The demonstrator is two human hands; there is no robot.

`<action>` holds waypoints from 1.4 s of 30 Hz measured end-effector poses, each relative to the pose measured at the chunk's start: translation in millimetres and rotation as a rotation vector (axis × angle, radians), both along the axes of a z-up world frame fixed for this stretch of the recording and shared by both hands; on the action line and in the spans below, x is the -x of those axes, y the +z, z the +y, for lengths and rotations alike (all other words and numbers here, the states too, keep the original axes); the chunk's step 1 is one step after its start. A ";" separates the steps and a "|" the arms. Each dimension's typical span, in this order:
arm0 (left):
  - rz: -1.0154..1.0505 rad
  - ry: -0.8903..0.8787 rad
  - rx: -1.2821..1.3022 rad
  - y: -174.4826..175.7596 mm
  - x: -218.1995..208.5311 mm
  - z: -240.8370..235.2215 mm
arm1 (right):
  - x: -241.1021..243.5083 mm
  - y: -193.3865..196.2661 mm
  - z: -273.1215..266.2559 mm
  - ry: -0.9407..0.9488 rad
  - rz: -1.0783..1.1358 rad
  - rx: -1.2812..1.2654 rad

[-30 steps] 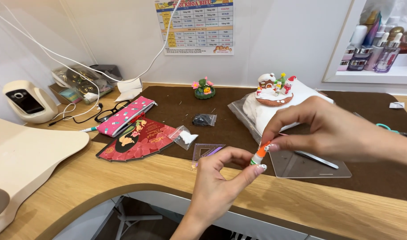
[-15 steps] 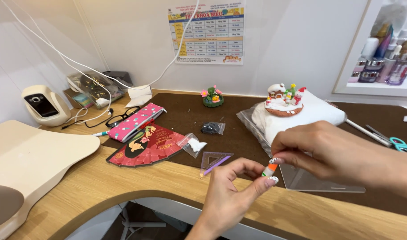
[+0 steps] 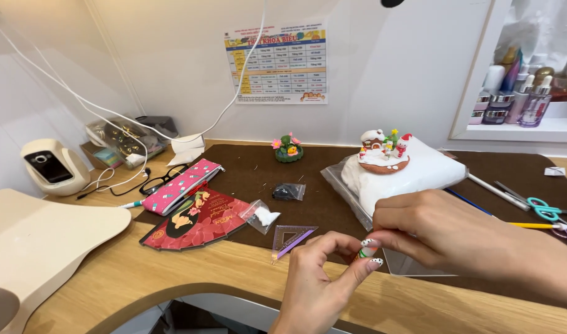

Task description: The person assembles a miniature Christmas scene on a white cushion using small clay figures and decorations. They use tweezers to place a snowman and other items, then apply glue from a tube to secure the pieces in place.

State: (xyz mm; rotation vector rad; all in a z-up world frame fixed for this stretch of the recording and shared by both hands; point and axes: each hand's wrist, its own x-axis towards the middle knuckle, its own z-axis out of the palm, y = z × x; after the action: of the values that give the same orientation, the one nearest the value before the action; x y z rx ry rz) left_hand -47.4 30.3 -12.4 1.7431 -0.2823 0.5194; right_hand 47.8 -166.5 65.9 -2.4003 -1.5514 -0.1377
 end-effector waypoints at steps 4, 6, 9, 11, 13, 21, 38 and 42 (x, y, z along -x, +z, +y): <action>-0.005 -0.028 -0.012 -1.9 -0.4 -0.6 | 7.5 3.1 -4.0 -0.137 -0.002 0.061; 0.003 -0.046 -0.021 -7.0 -5.4 -0.9 | 10.5 2.8 -7.1 -0.165 0.044 0.085; -0.081 0.011 -0.143 -16.1 -13.8 -7.3 | 4.8 -14.2 -19.3 0.034 0.072 -0.024; -0.147 0.003 -0.241 -19.2 -18.3 -14.7 | 1.1 -25.2 -29.5 -0.072 0.123 -0.039; -0.241 -0.033 -0.333 -18.7 -31.8 -22.3 | -8.3 -33.3 -45.8 -0.128 0.139 -0.065; -0.372 -0.016 -0.531 28.8 -126.3 -5.5 | -92.0 -65.9 -163.7 -0.905 -0.136 -0.296; 0.124 -0.043 -0.908 125.4 -269.8 -15.0 | -109.6 -145.2 -150.9 -0.720 0.326 0.343; 0.161 -0.106 -0.947 126.7 -279.3 -18.2 | -116.3 -145.1 -125.5 -0.513 0.363 0.506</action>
State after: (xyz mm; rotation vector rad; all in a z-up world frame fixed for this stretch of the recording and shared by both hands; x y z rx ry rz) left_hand 231.9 12.2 114.4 2.6476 -0.5602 0.1499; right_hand 164.1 -291.9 -79.2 -2.9427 -0.8562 0.6261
